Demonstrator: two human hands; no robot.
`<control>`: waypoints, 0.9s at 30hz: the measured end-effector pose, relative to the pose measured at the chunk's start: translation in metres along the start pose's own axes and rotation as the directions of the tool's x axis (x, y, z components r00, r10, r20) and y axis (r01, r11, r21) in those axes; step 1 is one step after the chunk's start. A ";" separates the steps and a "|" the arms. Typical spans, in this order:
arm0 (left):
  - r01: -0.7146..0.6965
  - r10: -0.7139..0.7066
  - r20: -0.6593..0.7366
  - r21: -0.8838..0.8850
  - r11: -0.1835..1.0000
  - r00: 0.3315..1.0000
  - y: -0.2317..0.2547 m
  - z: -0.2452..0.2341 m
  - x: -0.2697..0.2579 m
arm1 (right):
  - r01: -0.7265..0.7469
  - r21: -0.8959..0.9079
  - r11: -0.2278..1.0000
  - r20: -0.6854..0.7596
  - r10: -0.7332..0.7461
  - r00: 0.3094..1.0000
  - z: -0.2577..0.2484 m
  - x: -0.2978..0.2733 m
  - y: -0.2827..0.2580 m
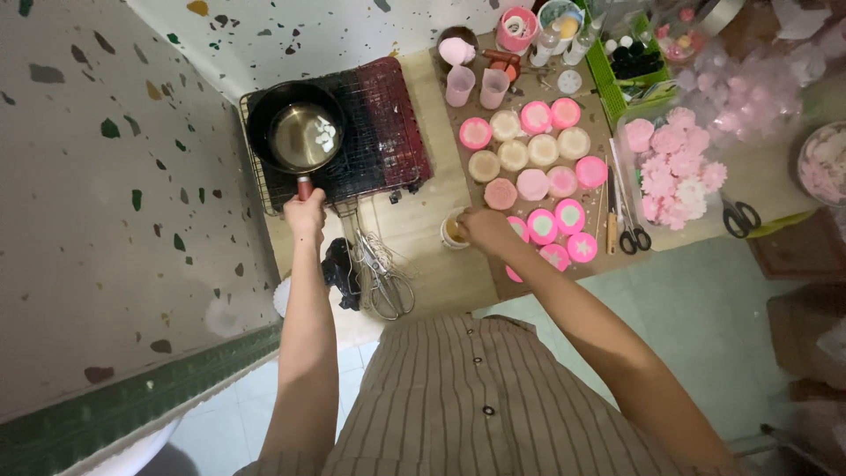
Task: Preparing and mixing wax and fragrance for candle making.
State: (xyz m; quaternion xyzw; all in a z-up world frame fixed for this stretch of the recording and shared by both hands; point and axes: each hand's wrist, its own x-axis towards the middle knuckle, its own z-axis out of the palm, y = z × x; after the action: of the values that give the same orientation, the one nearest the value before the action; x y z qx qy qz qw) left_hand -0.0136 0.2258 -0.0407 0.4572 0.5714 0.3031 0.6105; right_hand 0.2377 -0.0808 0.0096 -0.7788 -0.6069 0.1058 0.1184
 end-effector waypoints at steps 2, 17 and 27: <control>0.067 -0.066 0.066 -0.023 0.997 0.996 -0.006 -0.003 0.002 | -0.012 0.110 0.994 -0.016 0.014 1.000 -0.014 -0.004 -0.009; 0.077 -0.068 -0.110 0.075 0.994 0.992 -0.001 -0.003 -0.024 | 0.045 0.041 0.998 0.032 -0.046 0.998 0.007 0.000 0.006; -0.367 0.464 -0.121 0.453 0.812 0.878 0.002 -0.010 -0.057 | -0.006 -0.017 1.000 0.143 0.008 0.990 -0.003 0.007 0.004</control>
State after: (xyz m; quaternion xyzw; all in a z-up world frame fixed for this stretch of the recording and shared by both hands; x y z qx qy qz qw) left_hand -0.0322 0.1777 -0.0145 0.6534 0.5737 0.3505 0.3479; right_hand 0.2444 -0.0752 0.0108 -0.7723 -0.6119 0.1568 0.0676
